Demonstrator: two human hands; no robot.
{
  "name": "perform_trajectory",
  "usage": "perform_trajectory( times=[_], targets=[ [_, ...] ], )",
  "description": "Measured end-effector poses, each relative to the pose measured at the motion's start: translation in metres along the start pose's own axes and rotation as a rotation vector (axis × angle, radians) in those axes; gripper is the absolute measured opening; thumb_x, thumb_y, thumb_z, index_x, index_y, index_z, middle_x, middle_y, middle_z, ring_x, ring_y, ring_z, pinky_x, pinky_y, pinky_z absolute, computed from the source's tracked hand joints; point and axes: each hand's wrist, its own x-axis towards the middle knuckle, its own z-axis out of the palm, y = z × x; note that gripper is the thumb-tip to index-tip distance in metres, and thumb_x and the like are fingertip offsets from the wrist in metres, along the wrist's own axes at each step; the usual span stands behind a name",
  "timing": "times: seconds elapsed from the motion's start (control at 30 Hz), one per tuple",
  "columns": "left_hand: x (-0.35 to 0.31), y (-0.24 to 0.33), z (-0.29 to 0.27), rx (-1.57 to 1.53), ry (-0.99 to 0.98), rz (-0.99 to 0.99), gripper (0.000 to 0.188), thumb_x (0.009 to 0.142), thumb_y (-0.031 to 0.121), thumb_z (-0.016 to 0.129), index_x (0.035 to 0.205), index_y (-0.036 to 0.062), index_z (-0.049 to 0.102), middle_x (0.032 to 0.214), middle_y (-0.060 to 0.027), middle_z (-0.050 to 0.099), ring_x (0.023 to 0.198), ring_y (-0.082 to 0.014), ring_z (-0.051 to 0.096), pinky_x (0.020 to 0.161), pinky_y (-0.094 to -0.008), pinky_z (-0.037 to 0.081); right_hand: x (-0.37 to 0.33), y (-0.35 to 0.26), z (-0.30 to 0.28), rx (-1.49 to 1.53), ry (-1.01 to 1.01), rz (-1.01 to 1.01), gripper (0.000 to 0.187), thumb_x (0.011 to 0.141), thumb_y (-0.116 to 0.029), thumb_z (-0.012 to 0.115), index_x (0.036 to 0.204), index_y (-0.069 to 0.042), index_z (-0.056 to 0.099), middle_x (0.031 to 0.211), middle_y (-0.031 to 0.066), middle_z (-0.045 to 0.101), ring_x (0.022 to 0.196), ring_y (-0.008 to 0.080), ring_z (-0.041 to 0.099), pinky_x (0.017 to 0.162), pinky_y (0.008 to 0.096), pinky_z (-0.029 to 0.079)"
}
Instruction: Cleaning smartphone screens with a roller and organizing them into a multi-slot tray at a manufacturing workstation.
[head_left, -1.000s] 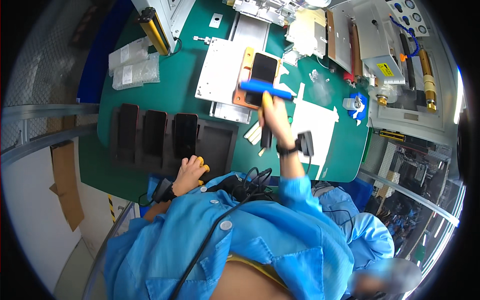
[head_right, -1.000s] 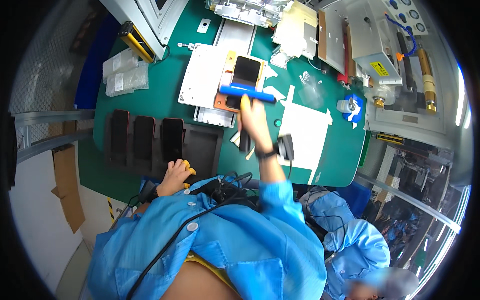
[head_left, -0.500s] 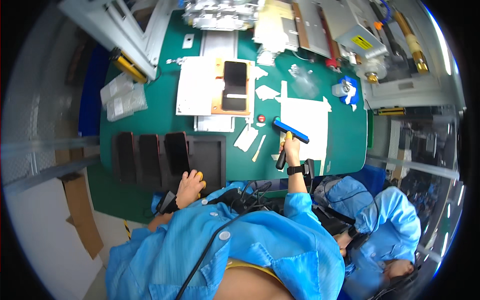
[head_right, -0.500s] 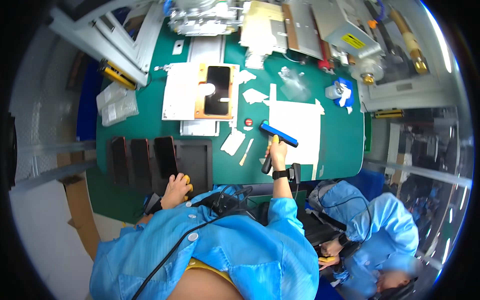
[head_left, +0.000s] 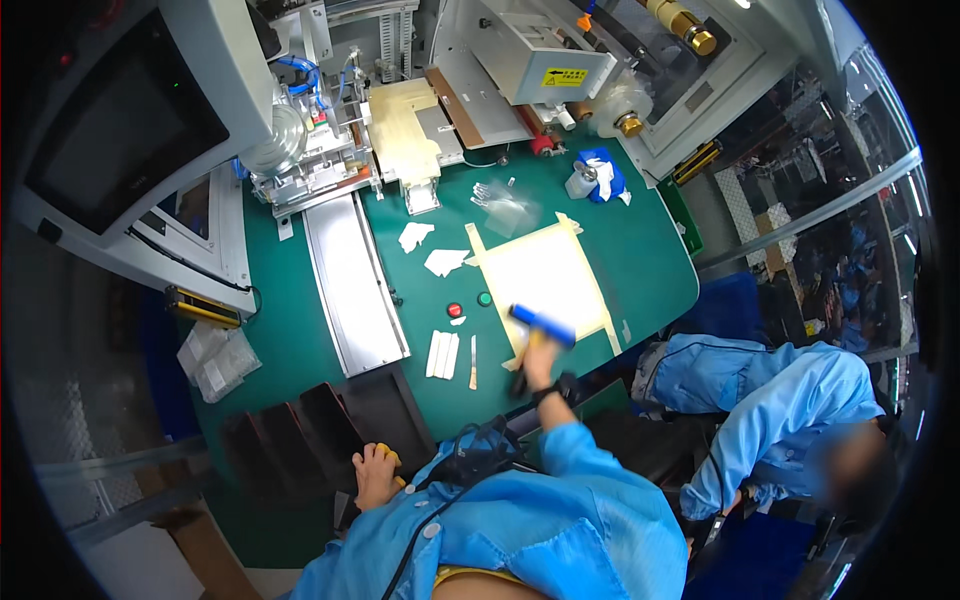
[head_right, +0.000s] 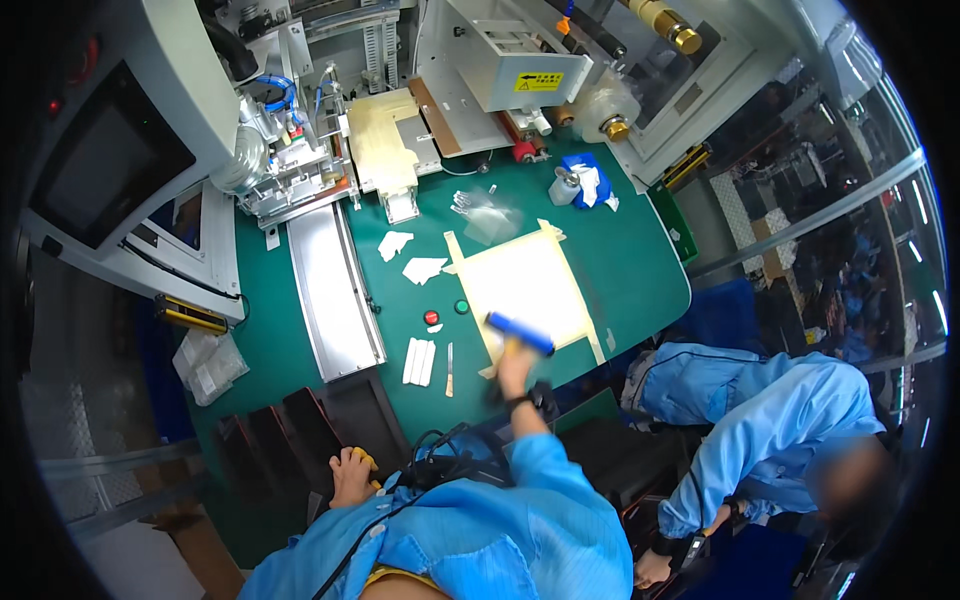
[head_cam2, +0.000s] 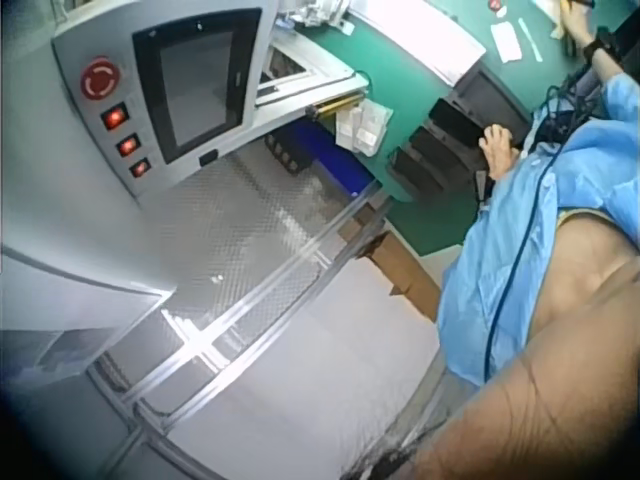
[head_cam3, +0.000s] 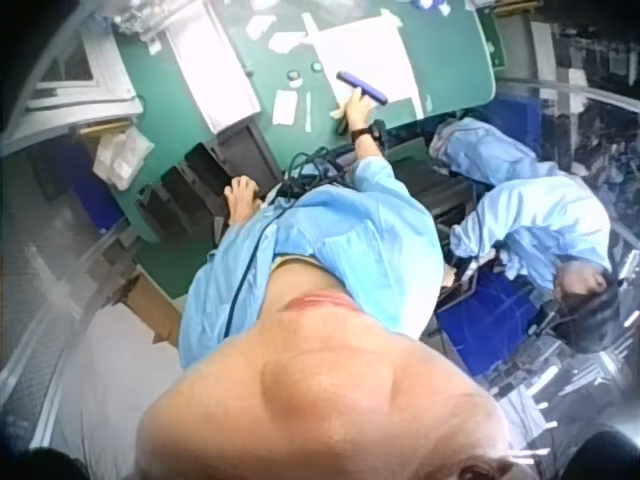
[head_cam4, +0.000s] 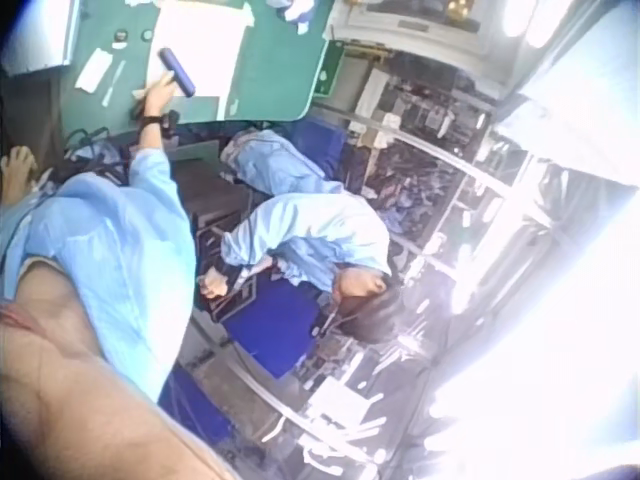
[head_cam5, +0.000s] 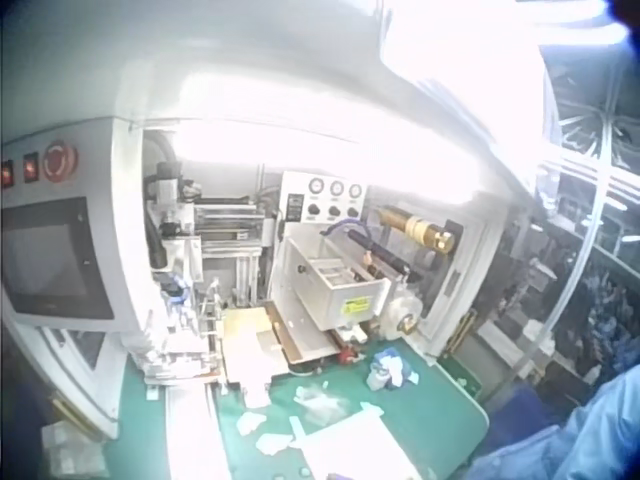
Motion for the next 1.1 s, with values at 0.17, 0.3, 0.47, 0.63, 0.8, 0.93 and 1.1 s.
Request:
perform_trajectory(
  times=[0.17,0.3,0.47,0.63,0.8,0.93,1.1],
  targets=[
    [-0.001,-0.006,-0.011,-0.105,-0.006,0.073,0.031,0.052,0.019,0.073,0.08,0.0114,0.063,0.096,-0.007,0.05,0.099,-0.0254,0.04,0.081,-0.0408,0.027,0.046,-0.007,0.01,0.204,-0.198,0.503,0.038,0.085,-0.031,0.046,0.073,0.005,0.05,0.062,0.0208,0.056,0.048,0.0278,0.057,0.044,0.0364,0.045],
    [0.001,-0.006,-0.031,-0.346,0.219,-0.045,0.021,0.06,0.023,0.071,0.078,0.0134,0.064,0.09,-0.0046,0.053,0.095,-0.0227,0.042,0.079,-0.0374,0.027,-0.033,-0.038,0.001,0.412,-0.211,0.553,0.034,0.087,-0.028,0.045,0.084,0.006,0.04,0.051,0.0117,0.048,0.036,0.0197,0.05,0.033,0.0307,0.042],
    [0.011,-0.034,-0.049,-0.341,0.534,-0.229,0.013,0.067,0.018,0.066,0.077,0.0104,0.061,0.089,-0.0053,0.055,0.091,-0.0257,0.048,0.074,-0.0402,0.032,-0.022,0.006,0.018,-0.3,0.05,-0.036,0.034,0.084,-0.021,0.052,0.096,0.009,0.045,0.068,0.0187,0.055,0.063,0.0303,0.056,0.057,0.0408,0.046],
    [0.007,-0.072,-0.068,-0.479,0.835,-0.388,0.011,0.068,0.011,0.065,0.079,0.0073,0.063,0.083,-0.006,0.059,0.082,-0.023,0.053,0.071,-0.0349,0.04,-0.087,-0.133,-0.006,0.093,-0.734,-0.56,0.026,0.076,-0.012,0.058,0.099,-0.001,0.057,0.091,0.0185,0.058,0.082,0.0316,0.056,0.072,0.0382,0.045],
    [0.002,-0.079,-0.086,-0.712,0.92,-0.583,0.014,0.067,0.004,0.065,0.081,0.0044,0.065,0.078,-0.0078,0.06,0.073,-0.0189,0.055,0.067,-0.0291,0.043,-0.181,-0.16,0.044,0.145,-1.319,-0.684,0.015,0.074,-0.015,0.06,0.086,-0.007,0.064,0.082,0.0162,0.061,0.075,0.0293,0.058,0.067,0.0352,0.047],
    [-0.002,-0.074,-0.083,-0.733,0.933,-0.586,0.013,0.071,0.002,0.064,0.084,0.0,0.064,0.078,-0.0052,0.06,0.071,-0.0113,0.053,0.066,-0.0233,0.042,-0.228,-0.165,0.065,-0.132,-1.078,-0.57,0.021,0.07,-0.022,0.066,0.073,-0.001,0.065,0.069,0.0169,0.061,0.065,0.0325,0.059,0.062,0.0387,0.048],
    [0.023,-0.06,-0.085,-0.821,0.943,-0.578,0.014,0.068,0.004,0.064,0.082,0.0048,0.065,0.078,-0.0079,0.059,0.074,-0.018,0.055,0.067,-0.0277,0.043,-0.244,-0.165,0.064,-0.053,-1.167,-0.08,0.022,0.064,-0.018,0.073,0.069,0.0,0.062,0.073,0.0183,0.061,0.068,0.0294,0.059,0.064,0.0392,0.047]
  ],
)
